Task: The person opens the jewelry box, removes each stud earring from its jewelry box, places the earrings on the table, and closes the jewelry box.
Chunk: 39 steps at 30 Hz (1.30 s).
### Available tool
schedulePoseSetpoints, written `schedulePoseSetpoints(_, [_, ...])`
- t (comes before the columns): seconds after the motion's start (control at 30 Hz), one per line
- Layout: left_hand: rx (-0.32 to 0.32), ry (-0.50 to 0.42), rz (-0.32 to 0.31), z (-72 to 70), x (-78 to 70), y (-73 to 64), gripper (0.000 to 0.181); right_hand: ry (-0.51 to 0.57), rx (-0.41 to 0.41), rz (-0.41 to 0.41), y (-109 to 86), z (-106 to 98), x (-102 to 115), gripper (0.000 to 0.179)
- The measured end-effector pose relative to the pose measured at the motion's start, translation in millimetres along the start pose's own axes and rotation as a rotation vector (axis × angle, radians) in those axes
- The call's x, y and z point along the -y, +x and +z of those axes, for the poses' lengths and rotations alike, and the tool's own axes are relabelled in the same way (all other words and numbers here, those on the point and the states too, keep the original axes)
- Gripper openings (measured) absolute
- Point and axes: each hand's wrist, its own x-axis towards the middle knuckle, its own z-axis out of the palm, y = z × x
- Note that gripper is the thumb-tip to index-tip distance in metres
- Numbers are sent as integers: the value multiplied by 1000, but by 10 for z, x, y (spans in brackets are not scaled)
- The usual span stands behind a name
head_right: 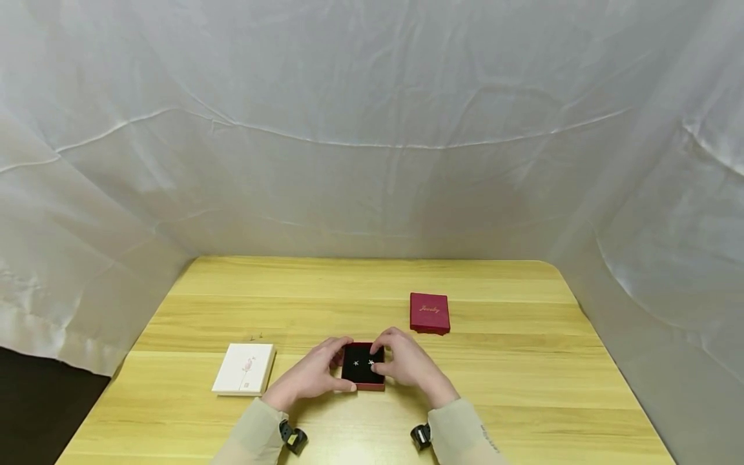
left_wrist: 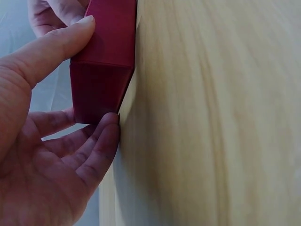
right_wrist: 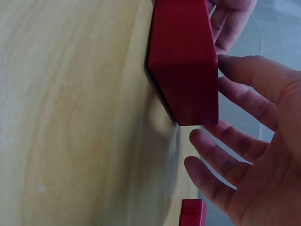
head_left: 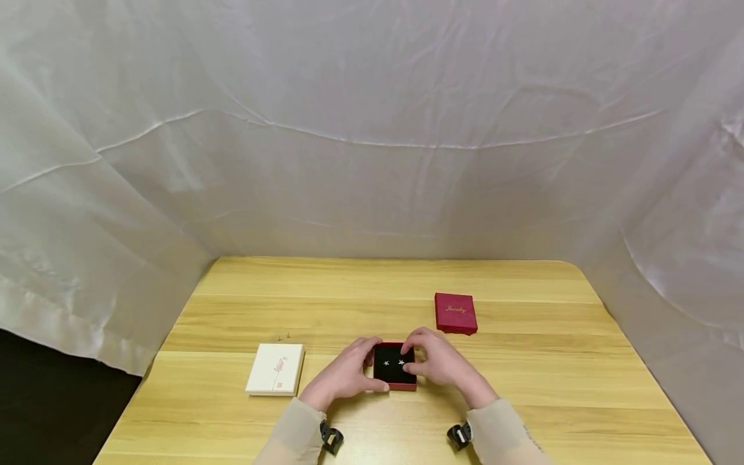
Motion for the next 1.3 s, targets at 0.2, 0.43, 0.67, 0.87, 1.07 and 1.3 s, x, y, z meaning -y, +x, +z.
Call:
schedulePoseSetpoints(0.2, [0, -2, -4, -5, -9, -6, 90, -29, 13, 20, 11, 54, 11, 17])
schedulePoseSetpoints(0.43, [-3, -12, -6, -9, -18, -9, 90, -80, 24, 29, 12, 91, 41, 21])
schedulePoseSetpoints(0.67, [-10, -16, 2, -5, -15, -8, 88, -118, 31, 24, 22, 104, 59, 24])
schedulePoseSetpoints(0.87, [-27, -14, 28, -7, -20, -13, 87, -162, 16, 24, 20, 111, 71, 24])
schedulePoseSetpoints(1.07, [-23, -20, 15, -5, -30, -8, 87, -187, 14, 41, 7, 108, 98, 22])
schedulePoseSetpoints(1.3, [-26, -18, 8, -1, -15, 3, 88, -212, 11, 48, 6, 105, 130, 19])
